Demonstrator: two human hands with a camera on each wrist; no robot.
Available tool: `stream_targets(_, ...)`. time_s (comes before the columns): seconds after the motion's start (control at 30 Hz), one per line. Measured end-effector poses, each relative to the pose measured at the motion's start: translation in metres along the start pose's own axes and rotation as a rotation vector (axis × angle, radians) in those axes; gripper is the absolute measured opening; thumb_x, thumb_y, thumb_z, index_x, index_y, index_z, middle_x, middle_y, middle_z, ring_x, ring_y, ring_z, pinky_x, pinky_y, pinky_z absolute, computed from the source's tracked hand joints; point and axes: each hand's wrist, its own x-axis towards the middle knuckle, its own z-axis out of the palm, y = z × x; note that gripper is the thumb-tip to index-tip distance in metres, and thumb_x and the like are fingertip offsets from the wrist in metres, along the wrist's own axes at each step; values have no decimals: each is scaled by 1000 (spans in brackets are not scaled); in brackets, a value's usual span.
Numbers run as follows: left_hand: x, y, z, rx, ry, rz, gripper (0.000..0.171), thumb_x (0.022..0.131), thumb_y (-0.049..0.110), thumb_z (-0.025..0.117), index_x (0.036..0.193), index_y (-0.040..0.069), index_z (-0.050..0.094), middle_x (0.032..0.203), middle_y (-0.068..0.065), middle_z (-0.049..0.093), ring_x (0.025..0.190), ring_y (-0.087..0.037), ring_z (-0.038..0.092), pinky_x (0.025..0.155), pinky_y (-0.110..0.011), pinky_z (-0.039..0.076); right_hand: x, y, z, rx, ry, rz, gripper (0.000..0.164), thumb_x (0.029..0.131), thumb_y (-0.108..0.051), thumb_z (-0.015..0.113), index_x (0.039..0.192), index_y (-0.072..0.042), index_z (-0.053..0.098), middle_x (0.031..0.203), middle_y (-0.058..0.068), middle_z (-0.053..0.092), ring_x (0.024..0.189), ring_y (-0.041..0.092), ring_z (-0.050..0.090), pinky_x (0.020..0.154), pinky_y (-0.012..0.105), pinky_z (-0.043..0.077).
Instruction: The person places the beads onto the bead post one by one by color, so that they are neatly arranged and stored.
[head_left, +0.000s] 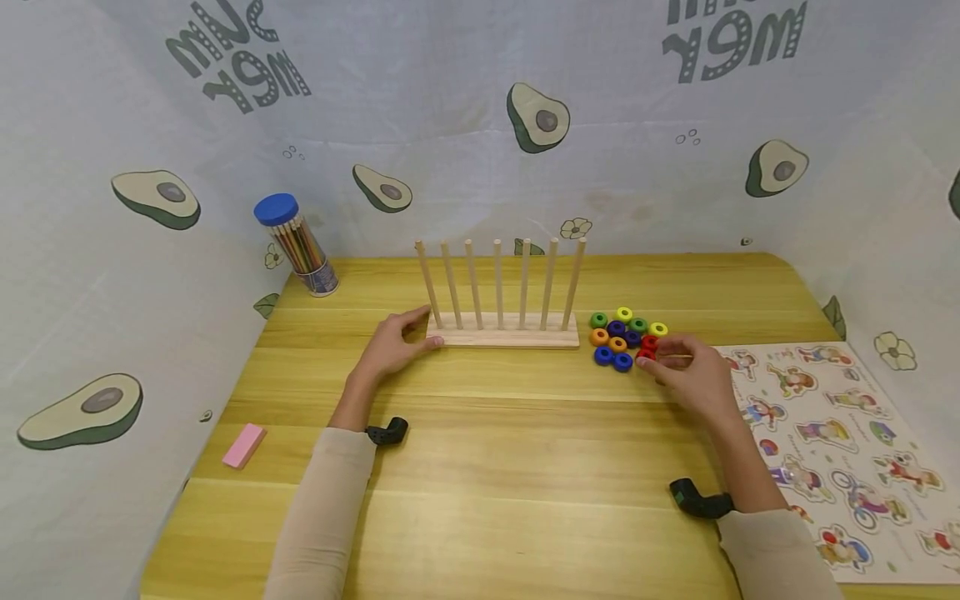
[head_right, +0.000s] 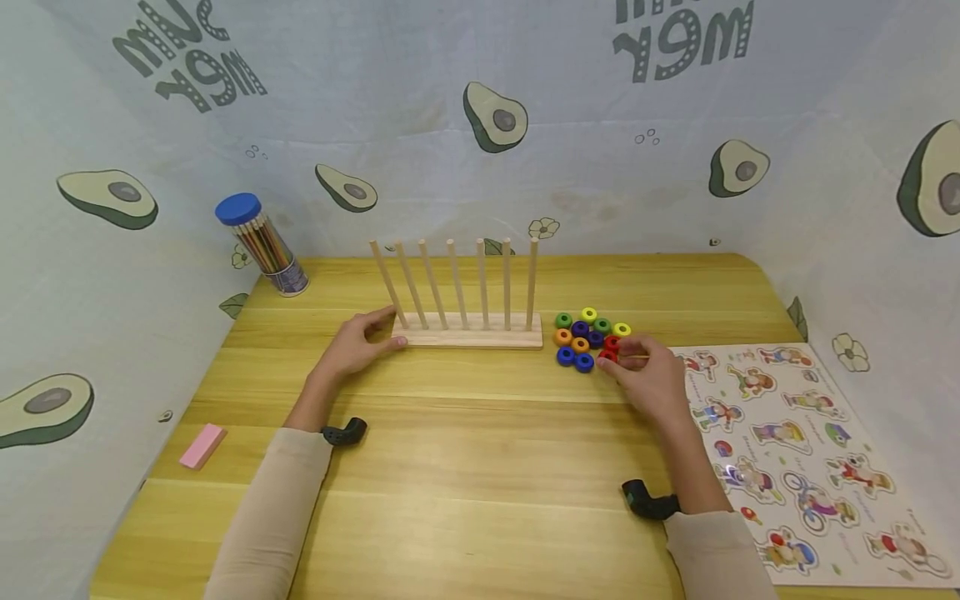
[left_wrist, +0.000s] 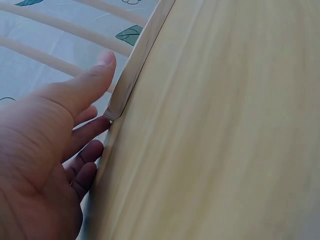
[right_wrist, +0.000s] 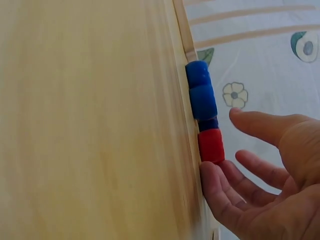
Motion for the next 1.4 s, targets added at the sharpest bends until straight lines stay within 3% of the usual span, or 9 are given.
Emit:
stream_targets(0.33, 2, -2, 6, 26, 21, 52, 75, 91, 49, 77, 153, 16, 51, 156, -12, 51, 145, -33, 47, 119, -51, 40, 4, 1, 7, -50, 24, 11, 49, 93, -34, 78, 126, 1, 64, 120, 25, 68, 107, 38, 67, 77, 23, 48)
stream_targets(0.77, 1, -1, 7, 84, 12, 61, 73, 93, 49, 74, 154, 16, 51, 160, -9, 47, 143, -35, 44, 118, -53, 38, 5, 1, 8, -67, 43, -11, 42, 95, -30, 76, 121, 2, 69, 113, 25, 72, 100, 36, 69, 71, 17, 47)
stream_targets(0.97, -2, 0, 4, 58, 4, 44, 72, 93, 49, 74, 154, 18, 51, 160, -8, 47, 146, -35, 42, 121, -53, 36, 5, -11, 1, -28, 68, -30, 48, 96, -39, 73, 124, 0, 68, 118, 24, 71, 108, 38, 68, 81, 23, 46)
stream_targets(1.1, -3, 1, 3, 30, -2, 9, 72, 93, 48, 75, 154, 20, 50, 159, -8, 48, 150, -34, 39, 123, -53, 32, 5, -29, -6, 10, 71, -83, 49, 97, -41, 71, 126, -2, 67, 122, 22, 69, 113, 40, 66, 76, 15, 47)
stream_targets(1.23, -4, 5, 1, 1, -8, -34, 71, 92, 47, 77, 154, 23, 51, 159, -8, 49, 151, -33, 38, 124, -54, 31, 6, -53, -11, 84, 59, -158, 44, 97, -35, 72, 128, -5, 67, 124, 17, 67, 112, 24, 65, 74, 4, 48)
stream_targets(1.4, -4, 12, -2, 1, -15, -60, 70, 92, 44, 77, 154, 22, 51, 158, -9, 49, 151, -32, 39, 124, -52, 33, 8, -84, -9, 234, 15, -284, 36, 96, -17, 75, 128, -2, 67, 117, 7, 66, 99, -1, 64, 81, 5, 52)
